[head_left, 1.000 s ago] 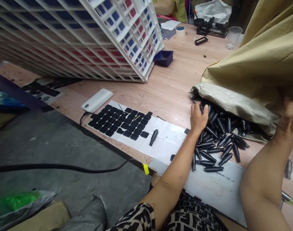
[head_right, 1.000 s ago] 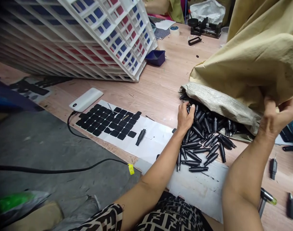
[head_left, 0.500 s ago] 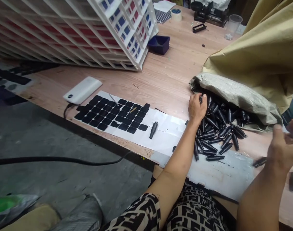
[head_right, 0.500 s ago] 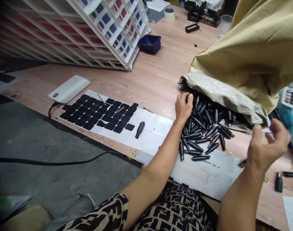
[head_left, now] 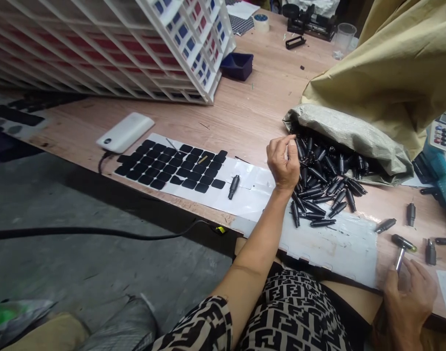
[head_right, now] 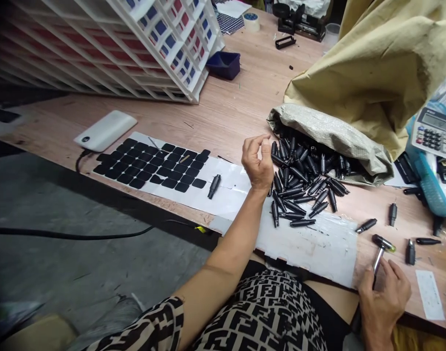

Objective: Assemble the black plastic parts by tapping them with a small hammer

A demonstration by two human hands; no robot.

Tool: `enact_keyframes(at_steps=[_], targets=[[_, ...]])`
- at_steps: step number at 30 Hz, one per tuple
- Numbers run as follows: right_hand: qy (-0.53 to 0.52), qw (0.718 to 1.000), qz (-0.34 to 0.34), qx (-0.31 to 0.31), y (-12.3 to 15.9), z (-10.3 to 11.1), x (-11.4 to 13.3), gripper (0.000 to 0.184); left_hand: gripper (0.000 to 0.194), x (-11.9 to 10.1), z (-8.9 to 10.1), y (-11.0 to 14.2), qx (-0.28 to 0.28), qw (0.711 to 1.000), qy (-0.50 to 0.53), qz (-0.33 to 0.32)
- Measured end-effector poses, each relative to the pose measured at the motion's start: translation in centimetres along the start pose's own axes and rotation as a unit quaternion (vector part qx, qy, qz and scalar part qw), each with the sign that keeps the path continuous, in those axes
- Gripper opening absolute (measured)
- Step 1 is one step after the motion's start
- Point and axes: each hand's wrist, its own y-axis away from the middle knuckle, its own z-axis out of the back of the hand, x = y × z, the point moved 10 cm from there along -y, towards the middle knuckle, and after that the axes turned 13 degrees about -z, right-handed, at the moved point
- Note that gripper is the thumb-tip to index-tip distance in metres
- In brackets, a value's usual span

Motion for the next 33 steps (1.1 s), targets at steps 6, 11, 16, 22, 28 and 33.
enact_keyframes(at_steps=[6,11,16,22,28,33], targets=[[-0.033,0.996,-0.076,0.020,-0.3,-0.5,-1.3,0.043,0.033,-1.7,5.4,3.0,0.022,0.999,-0.031,-0.036],[-0.042,0.995,-0.082,0.036,-0.4,-1.0,-1.9,0.044,0.029,-1.3,8.6,6.4,0.086,0.989,-0.115,-0.044],[-0.047,0.993,-0.100,0.043,-0.2,-1.2,-3.0,0.047,0.059,4.6,13.9,7.0,0.068,0.952,-0.282,0.096],[-0.059,0.990,-0.116,0.050,-0.1,-1.4,-3.8,0.045,0.032,9.2,14.8,7.1,0.132,0.934,-0.293,0.154],[-0.057,0.985,-0.160,0.025,0.5,-1.0,-4.4,0.061,0.024,6.7,13.8,7.2,0.122,0.956,-0.252,0.087],[-0.045,0.986,-0.161,0.012,0.5,-0.9,-4.5,0.038,0.024,-1.9,7.0,10.5,0.281,0.954,-0.041,-0.093]])
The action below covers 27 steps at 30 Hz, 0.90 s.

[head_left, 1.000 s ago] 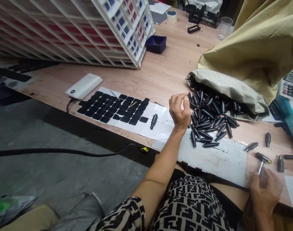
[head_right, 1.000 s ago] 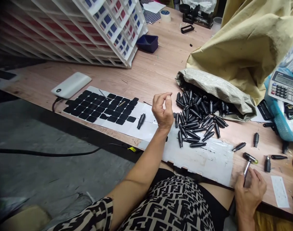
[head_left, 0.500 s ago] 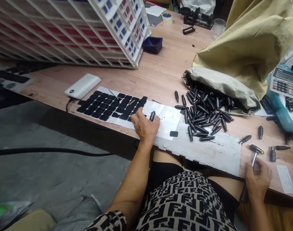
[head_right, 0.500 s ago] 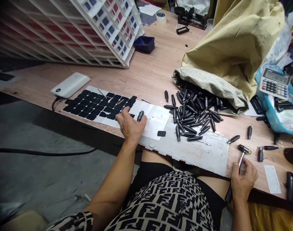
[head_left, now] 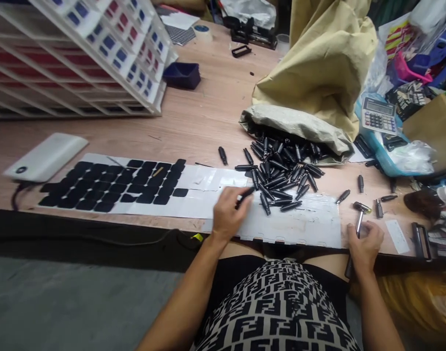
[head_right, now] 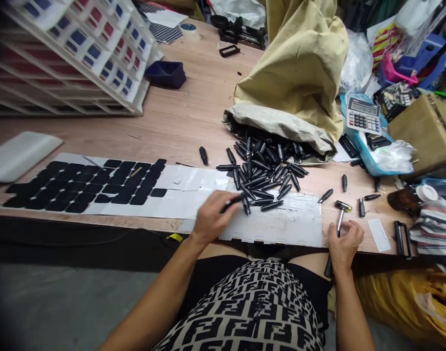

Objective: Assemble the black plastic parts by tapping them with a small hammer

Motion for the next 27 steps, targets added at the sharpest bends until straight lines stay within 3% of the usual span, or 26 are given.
enact_keyframes(at_steps=[3,6,9,15,19,22,27], targets=[[0.005,1.000,-0.009,-0.006,-0.2,0.0,-0.6,0.029,0.021,-7.0,-5.1,0.8,0.122,0.977,0.079,-0.155],[0.007,1.000,-0.012,-0.005,-0.4,0.0,-1.1,0.028,0.021,-10.3,-8.1,2.1,0.186,0.957,0.070,-0.212],[-0.017,0.999,-0.028,0.009,-0.3,0.4,-1.5,0.029,0.023,-10.3,-8.9,2.9,0.213,0.953,0.053,-0.209],[-0.143,0.984,-0.104,-0.007,2.4,3.6,-2.2,0.034,0.021,-7.9,-7.3,3.5,0.179,0.969,0.026,-0.170],[-0.235,0.946,-0.166,0.147,5.8,2.1,-1.5,0.042,0.017,-8.1,-8.4,3.1,0.172,0.973,0.012,-0.156],[-0.197,0.950,-0.122,0.208,8.2,1.4,0.3,0.041,0.017,-9.5,-9.7,2.5,0.174,0.970,0.017,-0.170],[-0.117,0.968,-0.024,0.223,11.1,0.6,2.7,0.044,0.018,-10.9,-11.4,2.3,0.183,0.964,0.030,-0.189]])
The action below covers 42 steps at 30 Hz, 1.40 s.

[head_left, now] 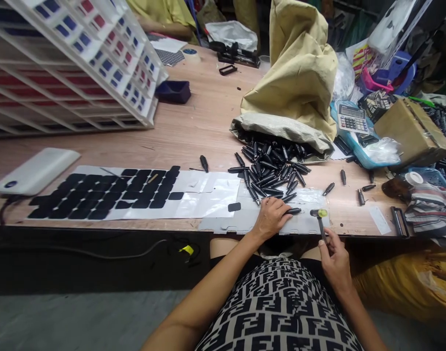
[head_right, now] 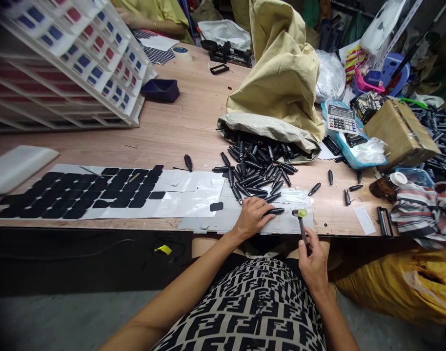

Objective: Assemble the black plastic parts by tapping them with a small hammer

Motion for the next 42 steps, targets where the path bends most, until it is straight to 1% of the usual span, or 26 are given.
enact_keyframes(at_steps=[3,6,12,14,16,19,25,30,32,35,37,39,40,41,42], targets=[[0.005,0.999,0.035,0.017,0.6,-1.4,1.0,0.045,0.018,0.7,-0.5,0.2,-0.002,1.000,0.016,0.012],[0.014,0.997,0.076,0.026,0.7,-2.3,2.6,0.044,0.018,1.6,-0.8,0.4,0.002,0.999,0.042,0.025],[0.045,0.981,0.188,0.019,1.4,-3.6,5.8,0.044,0.018,2.2,-1.2,0.3,0.005,0.997,0.064,0.041],[0.065,0.974,0.217,0.018,1.7,-4.1,6.0,0.045,0.017,2.2,-1.3,0.3,0.001,0.997,0.068,0.038],[0.093,0.969,0.228,0.021,1.8,-4.8,5.8,0.045,0.015,2.2,-1.3,0.3,-0.003,0.997,0.071,0.035],[0.117,0.966,0.228,0.021,1.6,-5.3,5.2,0.045,0.012,2.2,-1.3,0.3,-0.007,0.997,0.075,0.033],[0.081,0.969,0.232,-0.013,1.5,-4.2,5.2,0.046,0.015,2.2,-1.2,0.3,-0.003,0.997,0.067,0.023],[0.086,0.974,0.208,-0.006,0.9,-4.1,4.2,0.042,0.013,2.0,-1.0,0.4,-0.020,0.998,0.056,0.017],[0.076,0.979,0.188,-0.024,0.1,-3.3,3.6,0.041,0.013,1.9,-0.8,0.3,-0.030,0.998,0.047,0.010],[0.088,0.982,0.141,-0.090,-2.3,-1.1,2.4,0.043,0.012,1.4,0.3,0.1,-0.069,0.997,0.038,-0.012],[0.131,0.974,0.132,-0.129,-4.0,0.0,2.0,0.045,0.015,0.5,1.7,0.4,-0.121,0.991,0.045,-0.038],[0.195,0.962,0.121,-0.148,-5.7,0.4,1.5,0.047,0.018,-0.9,2.9,1.5,-0.165,0.981,0.072,-0.077],[0.227,0.954,0.115,-0.155,-6.4,0.5,1.3,0.047,0.019,-1.9,3.2,2.4,-0.172,0.975,0.093,-0.104],[0.255,0.947,0.113,-0.162,-6.9,0.4,1.1,0.047,0.020,-3.1,3.3,3.5,-0.166,0.971,0.114,-0.133],[0.276,0.939,0.115,-0.169,-7.2,0.4,1.1,0.047,0.021,-4.2,3.0,4.8,-0.146,0.967,0.134,-0.161]])
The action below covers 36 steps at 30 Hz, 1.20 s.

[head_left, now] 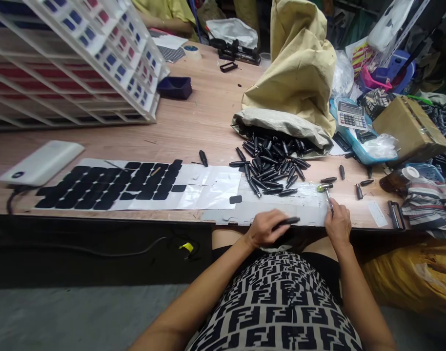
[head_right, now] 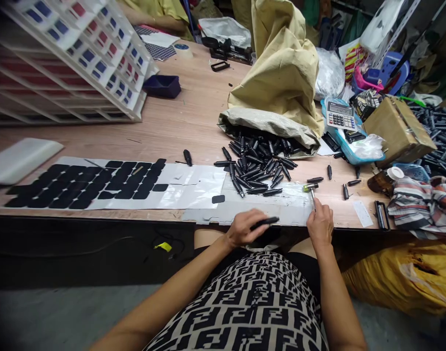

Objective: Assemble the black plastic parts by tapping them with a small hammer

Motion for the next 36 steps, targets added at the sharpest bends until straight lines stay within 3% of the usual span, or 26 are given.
enact_keyframes(at_steps=[3,7,9,12,16,18,19,21,23,26,28,30,33,36], targets=[[0.041,0.998,0.029,-0.027,0.0,-0.2,0.7,0.046,0.022,-2.5,-1.3,4.0,0.078,0.995,0.054,0.007],[0.065,0.994,0.068,-0.053,0.4,-0.1,1.6,0.046,0.024,0.6,-2.4,9.7,0.145,0.964,0.023,0.220],[0.069,0.993,0.077,-0.064,0.5,0.0,1.8,0.045,0.025,2.1,-2.9,11.1,0.190,0.939,-0.008,0.287],[0.077,0.991,0.082,-0.075,0.6,0.1,1.8,0.044,0.028,2.5,-3.7,10.3,0.245,0.919,-0.018,0.309],[0.079,0.990,0.090,-0.077,0.6,-0.1,1.7,0.044,0.019,0.1,-3.4,5.9,0.253,0.928,0.092,0.257],[0.076,0.990,0.091,-0.077,0.5,-0.2,1.6,0.045,0.020,0.3,-0.9,2.9,0.184,0.943,0.136,0.242],[0.076,0.990,0.090,-0.077,0.5,-0.2,1.5,0.045,0.022,1.7,1.2,1.6,0.127,0.951,0.123,0.254],[0.079,0.990,0.093,-0.077,0.4,-0.3,1.6,0.046,0.026,6.2,7.7,0.3,-0.031,0.948,-0.003,0.317],[0.081,0.989,0.097,-0.077,0.4,-0.3,1.8,0.045,0.027,10.9,14.4,1.2,-0.162,0.881,-0.169,0.411],[0.084,0.988,0.100,-0.081,0.4,-0.2,2.0,0.044,0.027,16.8,20.5,3.4,-0.230,0.758,-0.319,0.521],[0.088,0.988,0.100,-0.081,0.5,-0.2,2.1,0.044,0.034,19.7,22.4,5.3,-0.248,0.703,-0.343,0.572],[0.092,0.988,0.100,-0.078,0.5,-0.3,2.1,0.044,0.032,21.9,22.7,7.1,-0.236,0.679,-0.321,0.617],[0.092,0.989,0.094,-0.068,0.6,-0.4,2.0,0.044,0.020,22.8,22.4,8.3,-0.208,0.688,-0.298,0.628],[0.082,0.992,0.083,-0.048,0.6,-0.6,1.8,0.046,0.015,19.8,21.8,6.5,-0.221,0.735,-0.337,0.545]])
